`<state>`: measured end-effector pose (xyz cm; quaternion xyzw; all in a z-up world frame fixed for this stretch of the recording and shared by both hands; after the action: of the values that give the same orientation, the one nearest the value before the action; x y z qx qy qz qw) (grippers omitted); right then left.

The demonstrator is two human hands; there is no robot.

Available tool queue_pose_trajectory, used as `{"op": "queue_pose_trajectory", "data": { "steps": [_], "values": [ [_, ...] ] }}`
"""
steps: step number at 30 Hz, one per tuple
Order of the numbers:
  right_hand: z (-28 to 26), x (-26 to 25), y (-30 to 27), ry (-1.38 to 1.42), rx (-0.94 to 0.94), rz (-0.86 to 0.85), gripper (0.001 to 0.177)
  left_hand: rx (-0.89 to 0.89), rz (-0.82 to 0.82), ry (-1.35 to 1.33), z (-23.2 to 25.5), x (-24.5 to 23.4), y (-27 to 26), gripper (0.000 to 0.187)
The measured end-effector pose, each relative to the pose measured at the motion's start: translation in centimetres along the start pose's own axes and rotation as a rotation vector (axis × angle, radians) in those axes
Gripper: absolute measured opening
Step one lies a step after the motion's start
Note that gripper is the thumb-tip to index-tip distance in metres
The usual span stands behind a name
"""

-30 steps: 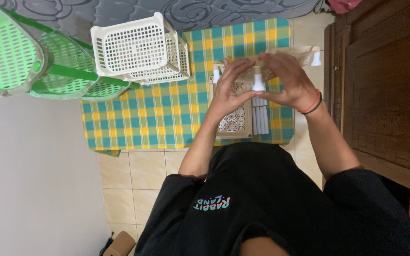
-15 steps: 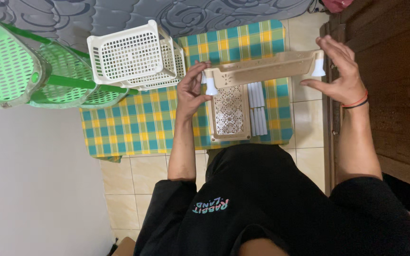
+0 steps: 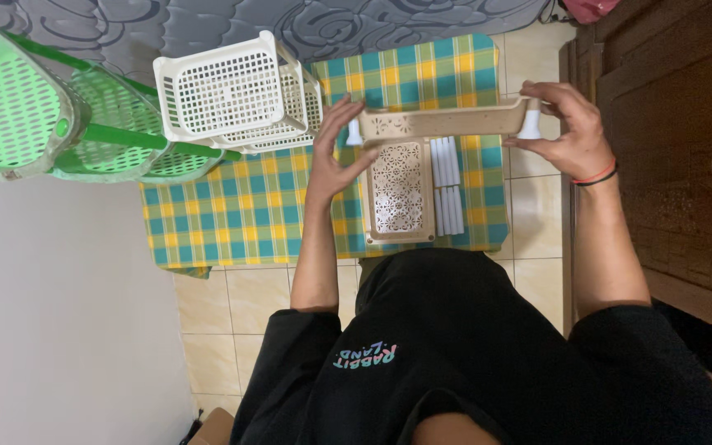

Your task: The person assembles a small plastic storage unit by inserting white cylindrical legs into the corners of beige trays. They attach caps to the legs, then insert the legs into the tray holes and stack the trays to form a two-tier unit.

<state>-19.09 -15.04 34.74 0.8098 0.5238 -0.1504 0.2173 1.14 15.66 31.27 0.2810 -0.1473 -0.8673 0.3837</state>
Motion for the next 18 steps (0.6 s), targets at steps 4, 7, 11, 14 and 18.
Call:
{"op": "queue_pose_trajectory", "data": {
  "steps": [4, 7, 11, 14, 18],
  "values": [
    [-1.2, 1.3, 0.2, -0.137, -0.056, 0.009, 0.069, 0.029, -0.135, 0.349, 1.1, 2.3, 0.4, 0.085],
    [-2.2, 2.6, 0.1, -0.183, -0.084, 0.005, 0.069, 0.068, -0.174, 0.226, 2.6, 5.7, 0.8, 0.085],
    [-3.5, 4.4, 0.1, -0.297, -0.135, 0.012, 0.071, 0.078, -0.205, 0.169, 4.3, 9.6, 1.7, 0.087],
    [-4.3, 5.5, 0.4, -0.308, -0.168, 0.02, 0.071, 0.055, -0.189, 0.123, 5.1, 10.2, 1.8, 0.087],
    [-5.8, 6.5, 0.5, -0.198, -0.224, 0.019, 0.079, -0.012, -0.117, -0.033, 5.2, 9.8, 2.1, 0.085]
  ]
}}
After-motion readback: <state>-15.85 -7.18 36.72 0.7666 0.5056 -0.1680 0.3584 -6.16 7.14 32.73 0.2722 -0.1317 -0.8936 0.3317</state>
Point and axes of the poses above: each hand's wrist, its own y-axis towards the middle knuckle, its own x-axis out of the palm, z = x × y, the point moved 6 cm from there along y, towards the middle knuckle, and after that the axes turned 10 degrees about x, right-handed, at the moved point
